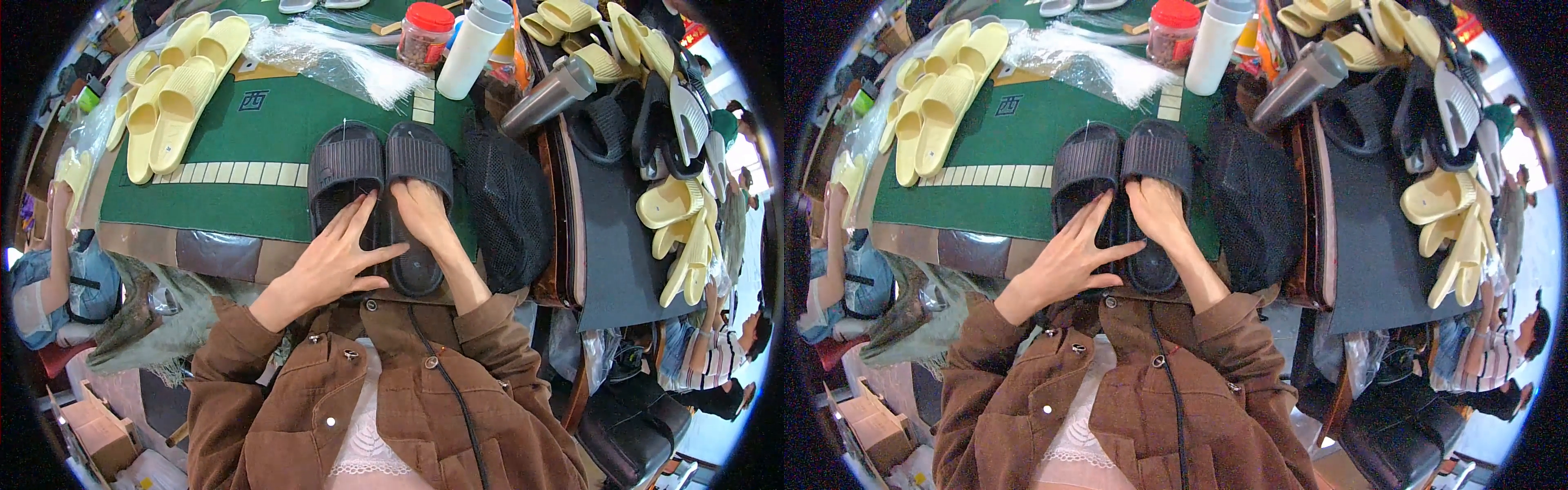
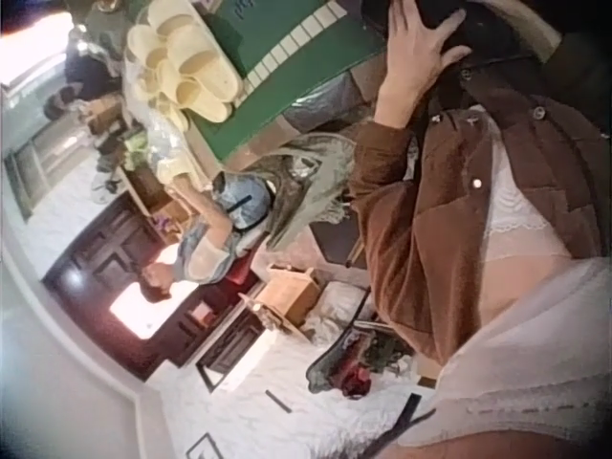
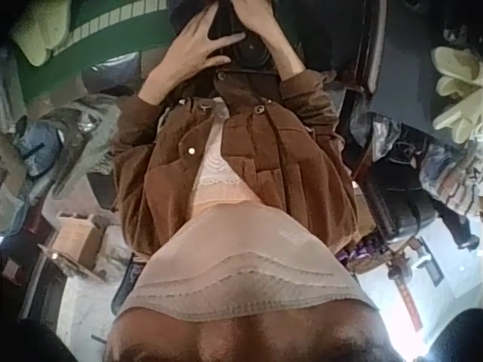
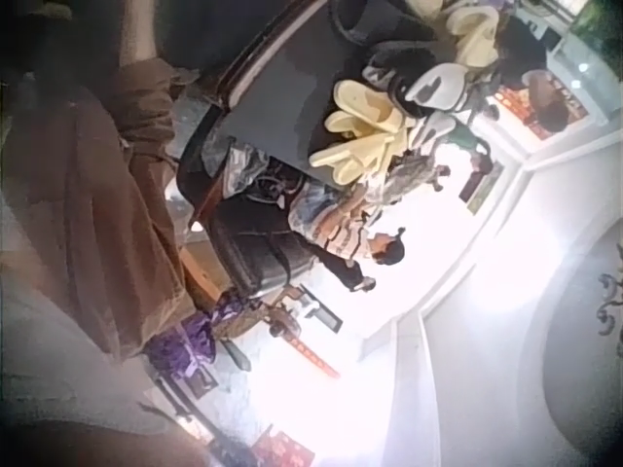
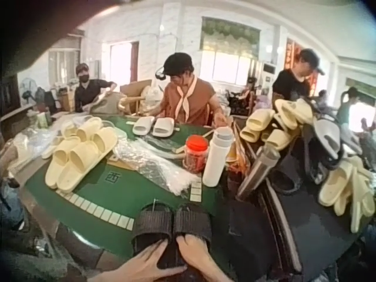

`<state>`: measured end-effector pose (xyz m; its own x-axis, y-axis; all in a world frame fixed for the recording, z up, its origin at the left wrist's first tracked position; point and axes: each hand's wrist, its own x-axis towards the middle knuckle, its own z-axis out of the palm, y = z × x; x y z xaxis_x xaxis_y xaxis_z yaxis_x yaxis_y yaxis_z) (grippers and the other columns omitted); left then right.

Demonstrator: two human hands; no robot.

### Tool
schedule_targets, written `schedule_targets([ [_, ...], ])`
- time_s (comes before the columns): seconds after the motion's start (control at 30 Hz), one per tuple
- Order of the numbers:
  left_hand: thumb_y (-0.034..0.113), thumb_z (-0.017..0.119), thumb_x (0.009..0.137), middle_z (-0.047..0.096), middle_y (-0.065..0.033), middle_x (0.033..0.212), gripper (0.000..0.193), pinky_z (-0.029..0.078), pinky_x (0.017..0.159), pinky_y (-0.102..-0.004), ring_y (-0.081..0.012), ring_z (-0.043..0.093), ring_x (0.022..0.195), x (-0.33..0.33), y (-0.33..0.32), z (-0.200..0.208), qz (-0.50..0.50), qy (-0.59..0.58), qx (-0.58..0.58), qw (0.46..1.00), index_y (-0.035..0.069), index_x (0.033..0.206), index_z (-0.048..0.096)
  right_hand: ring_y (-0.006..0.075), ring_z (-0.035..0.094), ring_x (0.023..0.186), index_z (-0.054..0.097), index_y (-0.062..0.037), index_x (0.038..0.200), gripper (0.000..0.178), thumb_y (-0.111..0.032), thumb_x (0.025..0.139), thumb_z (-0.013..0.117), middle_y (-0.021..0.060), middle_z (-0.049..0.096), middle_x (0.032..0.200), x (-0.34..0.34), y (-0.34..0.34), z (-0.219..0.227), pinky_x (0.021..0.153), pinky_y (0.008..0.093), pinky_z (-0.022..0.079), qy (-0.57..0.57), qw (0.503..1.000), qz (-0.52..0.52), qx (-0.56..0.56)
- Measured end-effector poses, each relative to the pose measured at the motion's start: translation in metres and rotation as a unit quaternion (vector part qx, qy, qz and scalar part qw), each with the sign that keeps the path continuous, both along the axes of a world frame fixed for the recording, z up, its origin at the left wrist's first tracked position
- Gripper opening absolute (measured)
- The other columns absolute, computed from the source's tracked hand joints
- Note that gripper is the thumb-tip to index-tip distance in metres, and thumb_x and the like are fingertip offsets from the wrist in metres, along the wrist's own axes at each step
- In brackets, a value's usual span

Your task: Finishing sandals by threading and tying material through the straps.

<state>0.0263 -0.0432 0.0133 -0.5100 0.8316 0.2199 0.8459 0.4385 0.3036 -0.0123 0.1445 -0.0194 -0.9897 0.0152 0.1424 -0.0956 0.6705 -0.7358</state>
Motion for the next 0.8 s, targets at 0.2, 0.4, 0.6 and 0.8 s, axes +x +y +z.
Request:
schedule_targets([
  [0.2,0.040,0.066,0.081,0.029,-0.0327,0.140,0.057,0.032,0.107,-0.0484,-0.0468,0.036,0.128,-0.007,0.014,-0.015,0.088,0.037,0.018,0.995,0.019,0.132,0.051,0.0443,0.057,0.091,0.058,0.0105,0.093,0.039,-0.025,0.091,0.044,0.0332,0.059,0.094,0.003,0.004,0.007,0.080,0.0437,0.043,-0.057,0.998,0.027,-0.009],
  [0.4,0.039,0.061,0.086,0.039,-0.0347,0.129,0.057,0.035,0.104,-0.0493,-0.0499,0.042,0.119,-0.032,0.018,-0.025,0.092,0.032,0.009,0.995,0.010,0.133,0.047,0.0448,0.052,0.103,0.052,0.0080,0.114,0.037,-0.021,0.091,0.052,0.0309,0.055,0.111,0.013,0.010,0.009,0.086,0.0442,0.042,-0.018,0.998,0.052,-0.029],
  [0.6,0.036,0.058,0.088,0.040,-0.0362,0.127,0.061,0.033,0.105,-0.0506,-0.0516,0.041,0.118,-0.028,0.021,-0.025,0.106,0.050,0.029,0.993,0.012,0.141,0.037,0.0417,0.046,0.117,0.052,0.0090,0.119,0.039,-0.013,0.087,0.057,0.0265,0.052,0.120,0.048,0.020,0.018,0.098,0.0467,0.038,0.164,0.977,0.098,0.095],
  [0.8,0.037,0.057,0.090,0.039,-0.0370,0.128,0.061,0.032,0.105,-0.0513,-0.0517,0.040,0.119,-0.028,0.022,-0.025,0.110,0.026,0.033,0.993,0.014,0.142,0.036,0.0339,0.051,0.113,0.064,-0.0017,0.107,0.028,-0.007,0.080,0.067,0.0144,0.057,0.120,0.062,0.036,0.047,0.096,0.0401,0.042,0.182,0.968,0.132,0.109],
])
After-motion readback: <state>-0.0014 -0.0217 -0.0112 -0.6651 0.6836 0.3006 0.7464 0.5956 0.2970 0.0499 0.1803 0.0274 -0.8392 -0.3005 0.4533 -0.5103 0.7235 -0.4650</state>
